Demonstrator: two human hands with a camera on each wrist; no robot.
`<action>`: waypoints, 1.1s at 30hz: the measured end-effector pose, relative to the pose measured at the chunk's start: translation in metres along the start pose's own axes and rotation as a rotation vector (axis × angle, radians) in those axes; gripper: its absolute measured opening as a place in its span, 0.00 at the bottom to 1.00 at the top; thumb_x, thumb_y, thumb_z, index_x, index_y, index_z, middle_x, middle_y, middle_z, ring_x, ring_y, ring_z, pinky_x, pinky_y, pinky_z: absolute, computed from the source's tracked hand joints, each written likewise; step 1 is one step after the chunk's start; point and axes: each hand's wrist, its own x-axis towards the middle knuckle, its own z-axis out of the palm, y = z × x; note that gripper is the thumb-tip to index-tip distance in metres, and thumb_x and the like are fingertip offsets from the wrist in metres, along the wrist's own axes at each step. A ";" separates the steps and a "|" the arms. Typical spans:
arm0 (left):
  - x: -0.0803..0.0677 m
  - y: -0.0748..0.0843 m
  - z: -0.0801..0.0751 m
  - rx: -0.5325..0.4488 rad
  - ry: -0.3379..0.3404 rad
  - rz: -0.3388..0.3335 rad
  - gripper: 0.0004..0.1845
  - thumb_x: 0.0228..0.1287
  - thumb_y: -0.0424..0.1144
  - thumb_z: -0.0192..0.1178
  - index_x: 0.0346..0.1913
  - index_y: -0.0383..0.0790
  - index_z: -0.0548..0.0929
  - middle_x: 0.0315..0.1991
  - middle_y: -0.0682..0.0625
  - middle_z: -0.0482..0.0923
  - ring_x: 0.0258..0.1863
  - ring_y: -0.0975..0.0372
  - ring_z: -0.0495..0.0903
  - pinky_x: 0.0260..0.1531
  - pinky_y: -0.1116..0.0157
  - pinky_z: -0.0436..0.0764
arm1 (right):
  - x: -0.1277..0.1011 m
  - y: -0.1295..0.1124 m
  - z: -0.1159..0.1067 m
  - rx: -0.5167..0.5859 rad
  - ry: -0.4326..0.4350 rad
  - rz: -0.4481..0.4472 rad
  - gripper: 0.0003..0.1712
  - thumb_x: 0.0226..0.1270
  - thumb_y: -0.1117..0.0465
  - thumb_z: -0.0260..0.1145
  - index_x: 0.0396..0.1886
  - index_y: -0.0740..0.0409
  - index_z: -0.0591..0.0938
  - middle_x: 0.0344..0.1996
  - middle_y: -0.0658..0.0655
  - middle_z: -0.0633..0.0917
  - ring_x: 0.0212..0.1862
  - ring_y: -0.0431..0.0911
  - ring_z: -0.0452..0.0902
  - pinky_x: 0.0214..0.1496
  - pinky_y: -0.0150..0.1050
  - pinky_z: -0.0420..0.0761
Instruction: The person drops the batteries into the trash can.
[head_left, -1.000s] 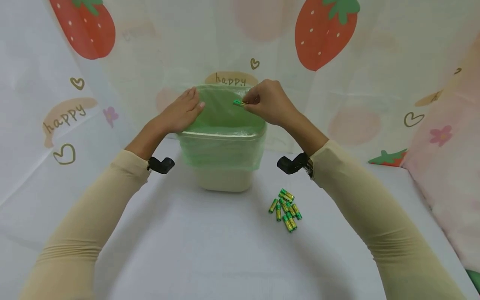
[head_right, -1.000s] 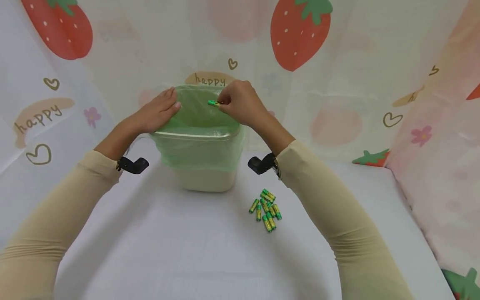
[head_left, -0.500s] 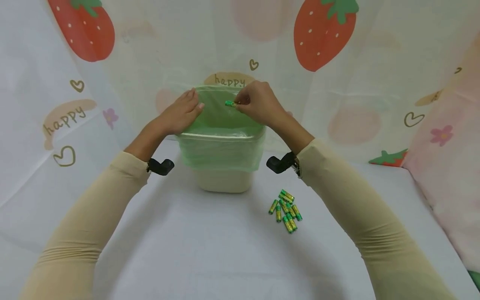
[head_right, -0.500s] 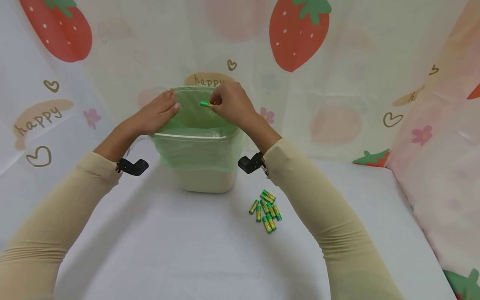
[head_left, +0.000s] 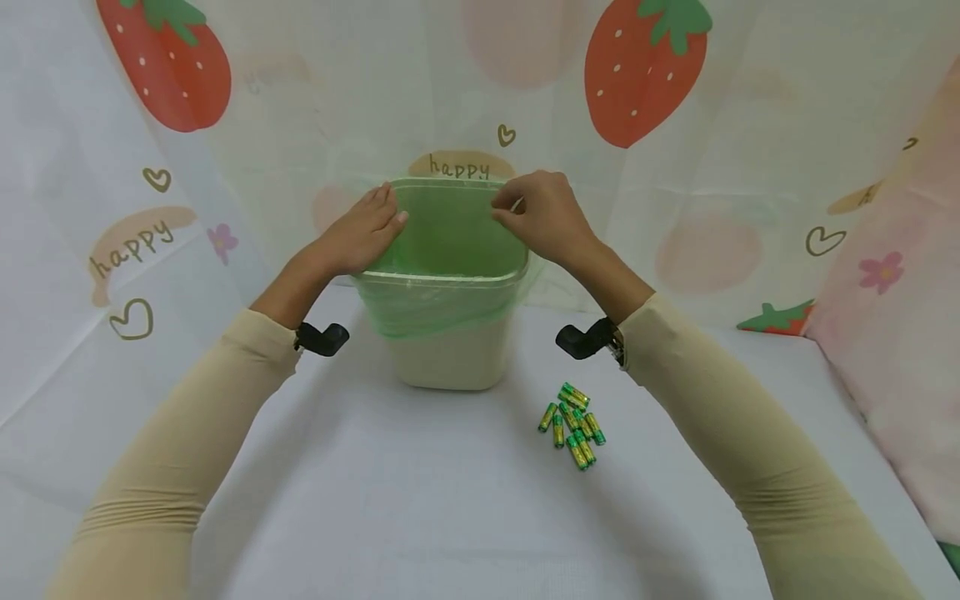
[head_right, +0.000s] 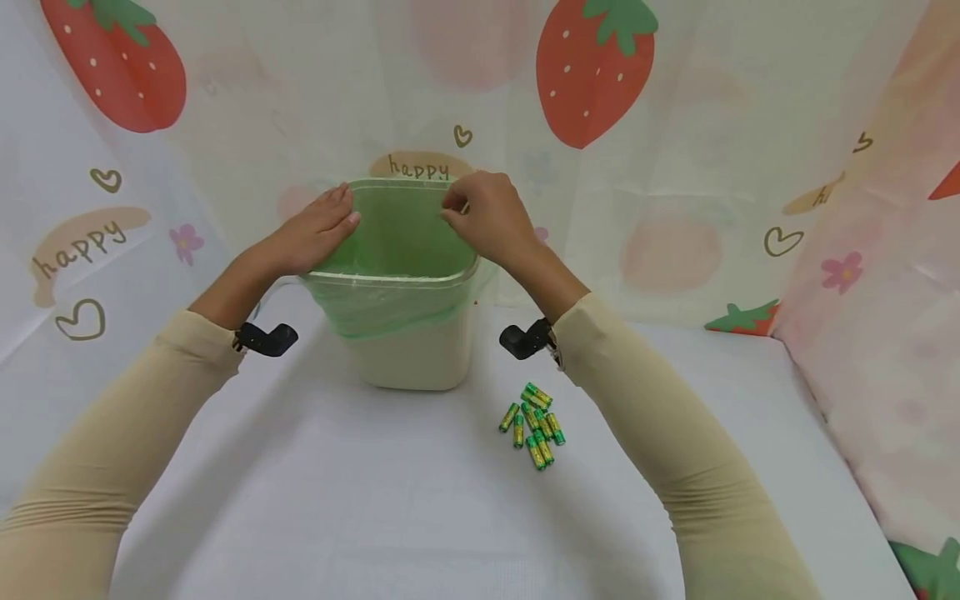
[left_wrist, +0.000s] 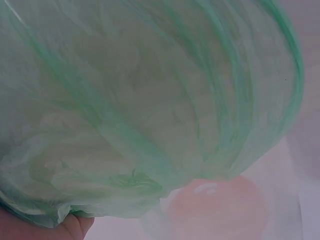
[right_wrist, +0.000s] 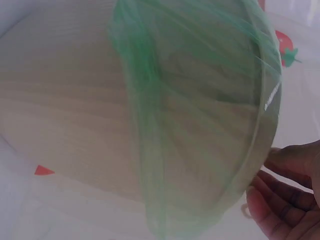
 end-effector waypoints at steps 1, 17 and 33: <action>0.000 0.000 0.000 0.002 0.001 0.000 0.36 0.85 0.50 0.27 0.77 0.22 0.37 0.80 0.32 0.27 0.80 0.44 0.28 0.78 0.51 0.34 | -0.003 0.001 -0.002 0.002 0.008 -0.004 0.08 0.70 0.64 0.69 0.44 0.63 0.91 0.42 0.60 0.90 0.41 0.51 0.86 0.47 0.44 0.84; 0.000 -0.001 0.000 0.010 0.000 -0.003 0.37 0.85 0.51 0.26 0.77 0.22 0.36 0.80 0.31 0.27 0.80 0.44 0.28 0.78 0.52 0.33 | -0.055 0.022 -0.026 0.030 0.086 0.036 0.09 0.69 0.64 0.70 0.43 0.64 0.90 0.41 0.60 0.90 0.39 0.51 0.86 0.41 0.46 0.83; 0.000 0.001 0.002 -0.001 0.008 -0.009 0.37 0.85 0.51 0.26 0.77 0.22 0.36 0.80 0.31 0.27 0.80 0.44 0.28 0.78 0.51 0.34 | -0.116 0.037 -0.020 0.041 0.109 0.057 0.07 0.68 0.63 0.72 0.42 0.61 0.91 0.40 0.56 0.90 0.38 0.48 0.85 0.41 0.45 0.86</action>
